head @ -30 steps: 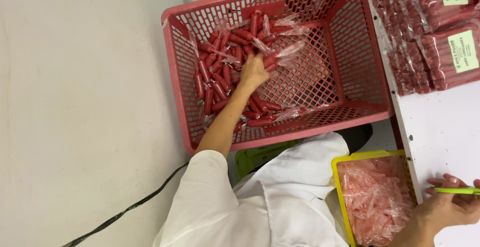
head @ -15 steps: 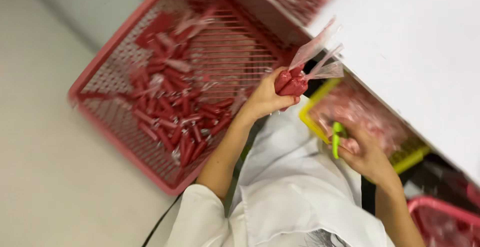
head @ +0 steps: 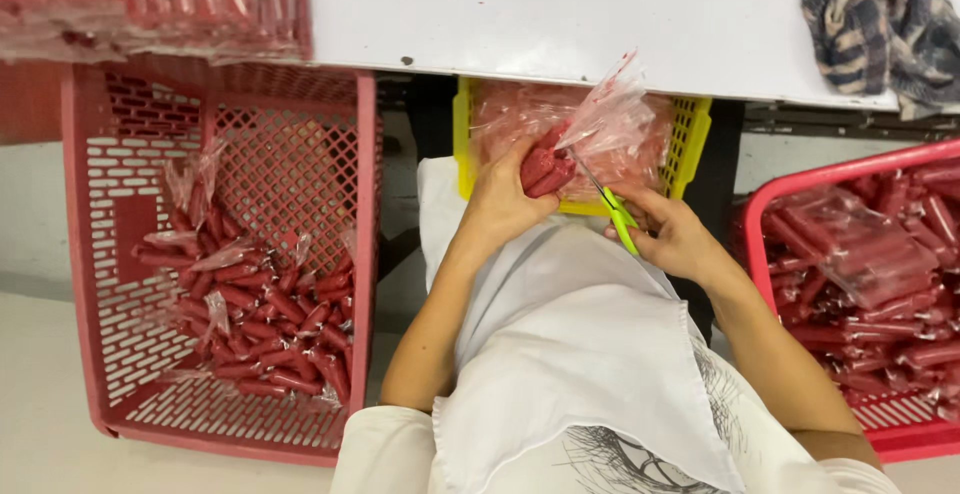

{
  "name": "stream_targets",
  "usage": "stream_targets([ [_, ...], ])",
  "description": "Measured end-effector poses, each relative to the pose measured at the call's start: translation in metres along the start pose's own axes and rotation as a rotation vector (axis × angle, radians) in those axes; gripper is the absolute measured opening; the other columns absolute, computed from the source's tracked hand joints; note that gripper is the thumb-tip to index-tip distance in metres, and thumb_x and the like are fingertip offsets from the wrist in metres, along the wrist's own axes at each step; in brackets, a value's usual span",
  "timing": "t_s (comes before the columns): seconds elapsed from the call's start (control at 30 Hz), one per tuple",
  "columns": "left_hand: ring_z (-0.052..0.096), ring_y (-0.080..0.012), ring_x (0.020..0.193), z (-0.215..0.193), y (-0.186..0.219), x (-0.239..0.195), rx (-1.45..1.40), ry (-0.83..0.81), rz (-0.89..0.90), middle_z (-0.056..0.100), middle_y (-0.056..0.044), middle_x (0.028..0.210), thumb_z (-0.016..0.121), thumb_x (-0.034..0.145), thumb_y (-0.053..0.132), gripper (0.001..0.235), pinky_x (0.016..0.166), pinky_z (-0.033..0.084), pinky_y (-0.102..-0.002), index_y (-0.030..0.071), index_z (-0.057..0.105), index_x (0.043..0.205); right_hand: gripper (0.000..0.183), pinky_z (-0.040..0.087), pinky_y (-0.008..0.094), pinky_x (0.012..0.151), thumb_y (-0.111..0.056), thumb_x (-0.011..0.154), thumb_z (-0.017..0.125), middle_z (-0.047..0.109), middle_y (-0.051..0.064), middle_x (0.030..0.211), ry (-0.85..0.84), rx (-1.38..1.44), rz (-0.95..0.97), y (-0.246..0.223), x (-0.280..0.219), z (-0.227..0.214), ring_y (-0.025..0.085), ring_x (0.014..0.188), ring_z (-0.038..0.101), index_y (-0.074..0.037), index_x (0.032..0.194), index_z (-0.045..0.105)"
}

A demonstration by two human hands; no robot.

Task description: The person uses green scissors to cut open plastic-wrapped packages of red sausages. They retrieve the packages from a pink basket, cut the plastic, and place the opened items into a yellow basket.

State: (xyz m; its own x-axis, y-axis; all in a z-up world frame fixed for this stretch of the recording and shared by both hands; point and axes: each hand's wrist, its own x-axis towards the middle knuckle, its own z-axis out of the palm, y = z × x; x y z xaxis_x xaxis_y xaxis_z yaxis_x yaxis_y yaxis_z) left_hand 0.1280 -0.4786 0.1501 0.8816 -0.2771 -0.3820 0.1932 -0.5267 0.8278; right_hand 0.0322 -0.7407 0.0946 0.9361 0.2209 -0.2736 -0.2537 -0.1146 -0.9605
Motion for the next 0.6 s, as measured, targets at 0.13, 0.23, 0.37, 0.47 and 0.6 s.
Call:
stream_targets([
  [0.13, 0.064, -0.0432, 0.12, 0.001, 0.011, 0.003, 0.108, -0.022, -0.029, 0.07, -0.018, 0.123, 0.081, 0.065, 0.033, 0.078, 0.101, 0.052, -0.053, 0.02, 0.056, 0.138, 0.061, 0.057, 0.033, 0.053, 0.017, 0.084, 0.064, 0.071, 0.017, 0.082, -0.013, -0.019, 0.029, 0.016, -0.011, -0.014, 0.02, 0.071, 0.067, -0.002, 0.141, 0.061],
  [0.23, 0.063, -0.0421, 0.121, 0.005, 0.003, 0.012, 0.134, -0.033, -0.025, 0.07, -0.018, 0.123, 0.079, 0.066, 0.034, 0.076, 0.1, 0.051, -0.053, 0.02, 0.056, 0.136, 0.062, 0.059, 0.034, 0.062, 0.016, 0.085, 0.065, 0.07, 0.014, 0.081, -0.01, 0.069, 0.056, 0.033, -0.013, -0.016, 0.016, 0.072, 0.064, -0.004, 0.143, 0.06],
  [0.37, 0.065, -0.0369, 0.122, 0.013, -0.005, 0.012, 0.214, -0.061, -0.059, 0.07, -0.012, 0.123, 0.077, 0.065, 0.036, 0.076, 0.102, 0.051, -0.051, 0.023, 0.056, 0.136, 0.064, 0.058, 0.033, 0.063, 0.012, 0.081, 0.074, 0.072, 0.016, 0.081, -0.009, 0.025, 0.025, 0.013, -0.009, -0.01, 0.016, 0.072, 0.066, -0.004, 0.142, 0.061],
  [0.47, 0.065, -0.038, 0.12, 0.017, -0.005, 0.011, 0.255, -0.06, 0.053, 0.07, -0.014, 0.12, 0.08, 0.062, 0.03, 0.076, 0.098, 0.053, -0.052, 0.018, 0.058, 0.134, 0.067, 0.058, 0.034, 0.062, 0.011, 0.078, 0.079, 0.072, 0.017, 0.082, -0.001, -0.015, 0.016, -0.006, -0.002, 0.0, 0.016, 0.069, 0.065, -0.004, 0.142, 0.062],
  [0.6, 0.066, -0.0413, 0.117, 0.018, -0.006, 0.008, 0.31, -0.082, 0.105, 0.069, -0.018, 0.12, 0.075, 0.068, 0.026, 0.071, 0.097, 0.052, -0.056, 0.012, 0.056, 0.135, 0.063, 0.056, 0.029, 0.061, 0.01, 0.084, 0.074, 0.07, 0.013, 0.083, 0.008, 0.079, 0.037, -0.003, 0.004, 0.008, 0.013, 0.069, 0.062, -0.005, 0.143, 0.06],
])
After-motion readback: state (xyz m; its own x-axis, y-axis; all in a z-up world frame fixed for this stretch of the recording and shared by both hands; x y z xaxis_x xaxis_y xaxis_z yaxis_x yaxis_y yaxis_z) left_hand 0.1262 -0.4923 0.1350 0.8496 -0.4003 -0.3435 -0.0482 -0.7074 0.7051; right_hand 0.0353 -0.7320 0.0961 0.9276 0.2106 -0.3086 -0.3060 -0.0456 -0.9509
